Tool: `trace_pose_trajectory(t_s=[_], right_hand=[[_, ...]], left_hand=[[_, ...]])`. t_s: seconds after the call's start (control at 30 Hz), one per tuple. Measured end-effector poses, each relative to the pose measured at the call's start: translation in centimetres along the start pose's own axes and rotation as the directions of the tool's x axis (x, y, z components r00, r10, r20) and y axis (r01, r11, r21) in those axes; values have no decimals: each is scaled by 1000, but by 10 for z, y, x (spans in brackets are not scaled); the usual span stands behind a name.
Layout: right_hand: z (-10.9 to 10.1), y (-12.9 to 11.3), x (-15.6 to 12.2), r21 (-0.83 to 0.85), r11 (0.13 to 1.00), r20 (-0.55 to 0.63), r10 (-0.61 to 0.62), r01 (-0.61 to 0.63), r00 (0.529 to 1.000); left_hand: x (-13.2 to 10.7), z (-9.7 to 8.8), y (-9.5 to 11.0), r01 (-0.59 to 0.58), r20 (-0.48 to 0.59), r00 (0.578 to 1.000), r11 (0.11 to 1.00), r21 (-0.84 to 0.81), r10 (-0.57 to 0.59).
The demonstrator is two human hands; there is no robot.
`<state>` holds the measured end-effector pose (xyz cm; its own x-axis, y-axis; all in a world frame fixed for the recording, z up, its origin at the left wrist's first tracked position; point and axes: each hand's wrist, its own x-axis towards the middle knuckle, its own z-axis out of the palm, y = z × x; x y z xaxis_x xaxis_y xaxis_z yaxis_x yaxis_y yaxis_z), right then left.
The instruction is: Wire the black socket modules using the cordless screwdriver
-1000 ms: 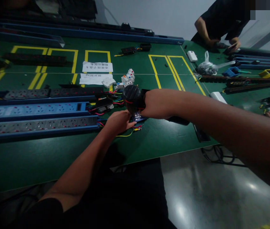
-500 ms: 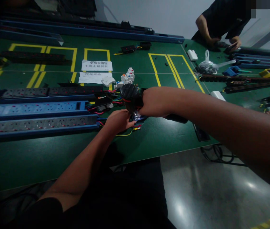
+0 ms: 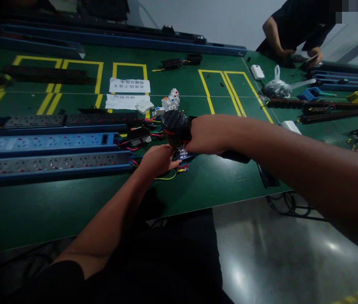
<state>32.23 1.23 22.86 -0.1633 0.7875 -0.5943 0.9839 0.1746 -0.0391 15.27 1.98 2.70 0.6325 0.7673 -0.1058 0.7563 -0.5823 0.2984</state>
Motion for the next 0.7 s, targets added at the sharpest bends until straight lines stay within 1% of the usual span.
trace_pose_trajectory(t_s=[0.17, 0.33, 0.47, 0.57, 0.7], right_hand=[[1, 4, 1, 75, 997, 1, 18, -18, 1000], [-1, 2, -3, 75, 997, -5, 8, -8, 1000], [0, 2, -6, 74, 997, -28, 12, -10, 1000], [2, 6, -9, 80, 996, -59, 31, -26, 998], [3, 19, -19, 105, 993, -100, 60, -50, 993]], left_hand=[[-1, -2, 2, 20, -4, 1000, 1000, 11, -20], [1, -1, 0, -15, -3, 1000, 1000, 18, 15], [0, 0, 0, -10, -23, 1000, 1000, 12, 10], [-2, -3, 2, -7, -22, 1000, 1000, 4, 7], [-2, -7, 3, -11, 11, 1000, 1000, 20, 11]])
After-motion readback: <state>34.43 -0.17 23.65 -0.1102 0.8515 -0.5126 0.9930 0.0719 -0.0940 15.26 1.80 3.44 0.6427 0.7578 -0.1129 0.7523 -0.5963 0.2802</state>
